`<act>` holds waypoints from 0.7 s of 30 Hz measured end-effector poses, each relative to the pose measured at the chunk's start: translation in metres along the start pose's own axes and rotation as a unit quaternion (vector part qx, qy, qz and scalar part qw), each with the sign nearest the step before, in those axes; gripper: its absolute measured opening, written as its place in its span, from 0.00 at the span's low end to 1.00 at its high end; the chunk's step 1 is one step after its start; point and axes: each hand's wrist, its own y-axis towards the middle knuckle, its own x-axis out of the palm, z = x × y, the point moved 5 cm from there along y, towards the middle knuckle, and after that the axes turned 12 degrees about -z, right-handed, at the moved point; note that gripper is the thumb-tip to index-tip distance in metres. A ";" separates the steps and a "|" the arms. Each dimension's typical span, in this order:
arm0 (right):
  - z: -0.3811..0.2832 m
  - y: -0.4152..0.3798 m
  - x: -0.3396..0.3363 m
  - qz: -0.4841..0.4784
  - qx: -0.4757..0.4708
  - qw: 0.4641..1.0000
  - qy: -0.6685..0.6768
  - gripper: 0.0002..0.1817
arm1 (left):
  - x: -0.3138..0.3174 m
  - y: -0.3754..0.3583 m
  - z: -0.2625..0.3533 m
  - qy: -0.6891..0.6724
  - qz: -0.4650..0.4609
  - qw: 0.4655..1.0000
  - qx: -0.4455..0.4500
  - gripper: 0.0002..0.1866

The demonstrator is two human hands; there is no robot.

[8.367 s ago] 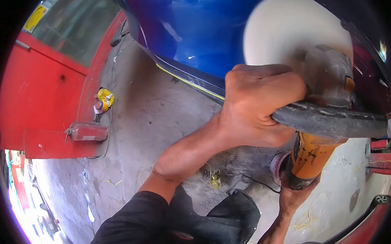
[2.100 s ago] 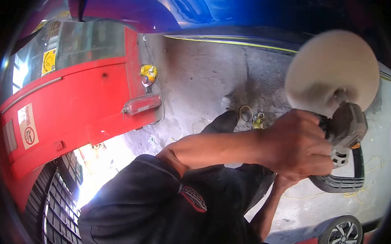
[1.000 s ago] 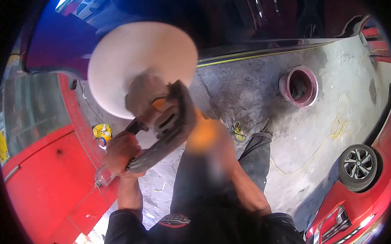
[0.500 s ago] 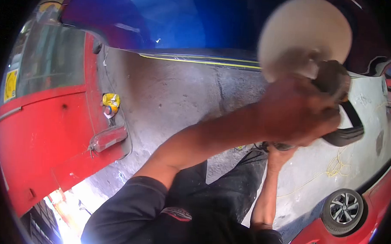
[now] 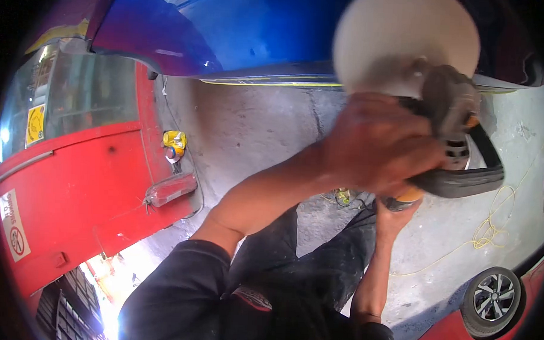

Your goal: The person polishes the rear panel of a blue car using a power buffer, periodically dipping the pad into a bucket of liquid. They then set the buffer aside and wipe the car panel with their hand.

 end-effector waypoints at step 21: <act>-0.041 -0.086 0.219 -0.380 -0.160 0.902 -0.125 0.53 | -0.207 -0.311 -0.004 0.224 0.045 0.893 -0.388 0.09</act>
